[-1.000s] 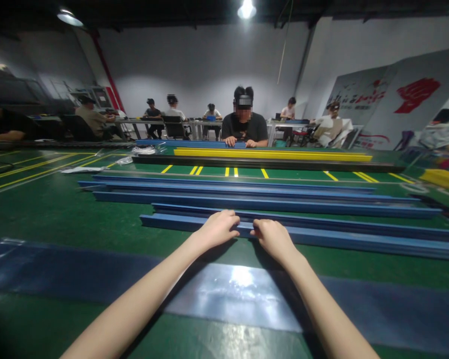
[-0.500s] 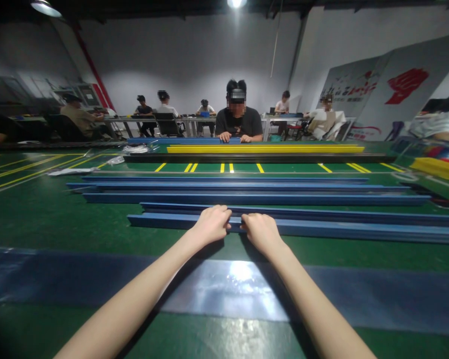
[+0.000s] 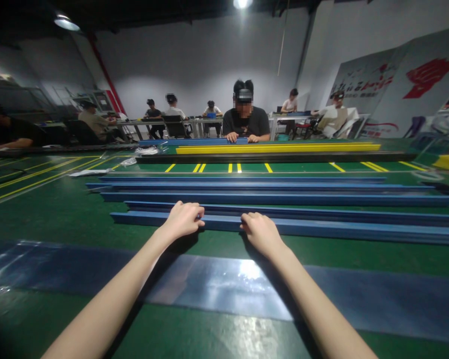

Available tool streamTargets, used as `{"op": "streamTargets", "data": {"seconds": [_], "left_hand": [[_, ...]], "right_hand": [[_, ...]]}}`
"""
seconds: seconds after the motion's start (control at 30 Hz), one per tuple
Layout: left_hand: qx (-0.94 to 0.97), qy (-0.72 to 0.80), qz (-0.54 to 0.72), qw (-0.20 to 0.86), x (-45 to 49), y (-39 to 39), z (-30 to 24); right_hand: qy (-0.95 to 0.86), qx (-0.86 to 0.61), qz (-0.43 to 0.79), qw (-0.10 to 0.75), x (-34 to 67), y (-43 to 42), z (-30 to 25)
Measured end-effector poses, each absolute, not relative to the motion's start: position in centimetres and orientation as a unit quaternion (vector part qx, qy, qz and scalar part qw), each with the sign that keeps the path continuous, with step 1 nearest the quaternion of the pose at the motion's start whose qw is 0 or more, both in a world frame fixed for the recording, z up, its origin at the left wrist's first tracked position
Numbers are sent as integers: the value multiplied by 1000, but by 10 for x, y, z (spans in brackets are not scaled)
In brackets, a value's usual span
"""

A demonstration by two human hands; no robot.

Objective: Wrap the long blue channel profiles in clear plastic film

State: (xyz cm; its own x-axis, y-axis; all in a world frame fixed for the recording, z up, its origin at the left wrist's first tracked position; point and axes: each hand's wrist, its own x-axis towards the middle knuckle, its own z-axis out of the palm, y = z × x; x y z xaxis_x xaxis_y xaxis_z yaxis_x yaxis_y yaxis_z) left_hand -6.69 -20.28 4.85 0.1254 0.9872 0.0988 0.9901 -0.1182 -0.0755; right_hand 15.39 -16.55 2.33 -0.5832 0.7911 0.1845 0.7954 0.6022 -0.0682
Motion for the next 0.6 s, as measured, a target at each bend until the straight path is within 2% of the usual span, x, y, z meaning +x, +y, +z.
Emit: {"op": "streamTargets", "data": {"seconds": [0.3,0.5,0.6], "left_hand": [[-704,-705,82,13,-70,-201,63],[-808,-589,-5,7,-24,-187,50],[-810,-584,-10,44,-13,-184,45]], "right_hand": [[-869,-473,16,147,184,-151,22],[-869,-475,-2,138,168,-155,25],[-874,-468,-11,132,158,-157,26]]}}
